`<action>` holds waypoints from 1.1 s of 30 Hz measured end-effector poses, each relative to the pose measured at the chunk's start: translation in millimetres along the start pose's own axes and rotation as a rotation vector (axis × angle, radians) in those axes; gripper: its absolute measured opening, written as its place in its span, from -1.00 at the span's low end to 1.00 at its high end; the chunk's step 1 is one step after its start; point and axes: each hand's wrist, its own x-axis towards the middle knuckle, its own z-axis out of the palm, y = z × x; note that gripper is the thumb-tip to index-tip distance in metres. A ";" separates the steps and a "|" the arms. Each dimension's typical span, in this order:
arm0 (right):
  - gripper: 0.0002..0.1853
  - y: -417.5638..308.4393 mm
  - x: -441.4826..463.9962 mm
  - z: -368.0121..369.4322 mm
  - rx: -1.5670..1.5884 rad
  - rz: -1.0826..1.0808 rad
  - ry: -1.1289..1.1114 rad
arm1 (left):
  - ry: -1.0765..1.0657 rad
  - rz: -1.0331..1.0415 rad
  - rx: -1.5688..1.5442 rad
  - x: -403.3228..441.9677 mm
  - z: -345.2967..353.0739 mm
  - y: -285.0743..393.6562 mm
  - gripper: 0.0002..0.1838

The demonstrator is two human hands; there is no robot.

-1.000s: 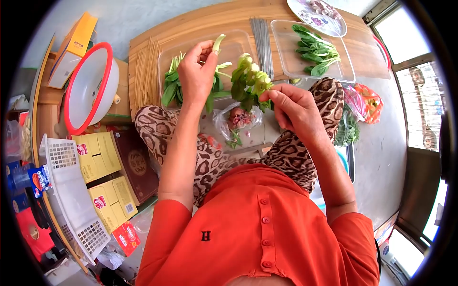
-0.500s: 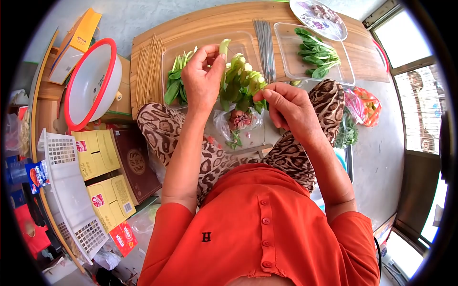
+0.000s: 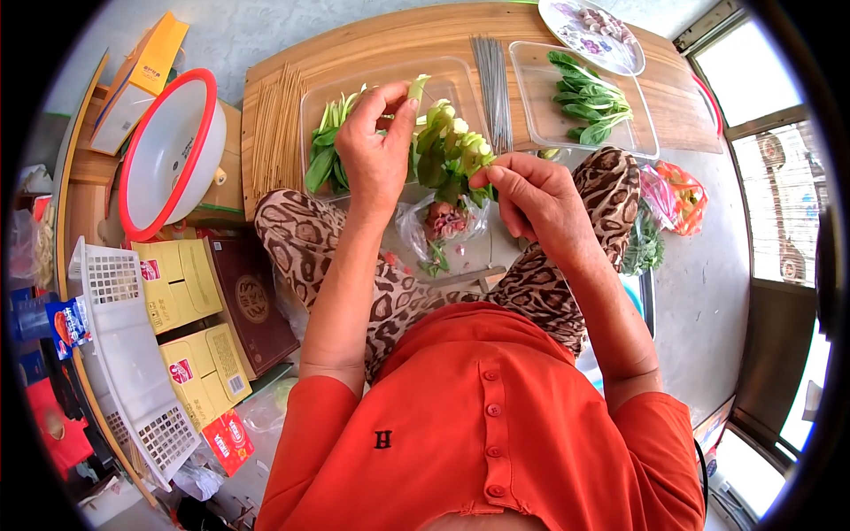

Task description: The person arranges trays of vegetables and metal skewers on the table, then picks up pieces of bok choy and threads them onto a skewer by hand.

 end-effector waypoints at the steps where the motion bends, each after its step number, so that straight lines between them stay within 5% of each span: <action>1: -0.73 -1.3 -0.6 -0.4 0.014 0.018 -0.012 | 0.000 -0.001 0.000 0.3 -0.2 1.7 -0.82; 11: -0.74 2.2 -1.1 -2.9 0.093 0.037 0.011 | -0.129 0.126 -0.030 -6.3 5.0 -1.5 -0.78; 16: -0.75 13.8 -7.1 -25.3 0.037 0.013 0.073 | -0.105 -0.181 -0.179 16.1 -8.2 -43.1 -0.75; 33: -0.73 32.0 -21.5 -49.6 0.005 0.047 0.155 | -0.663 -0.079 0.831 16.9 55.2 -193.1 -0.80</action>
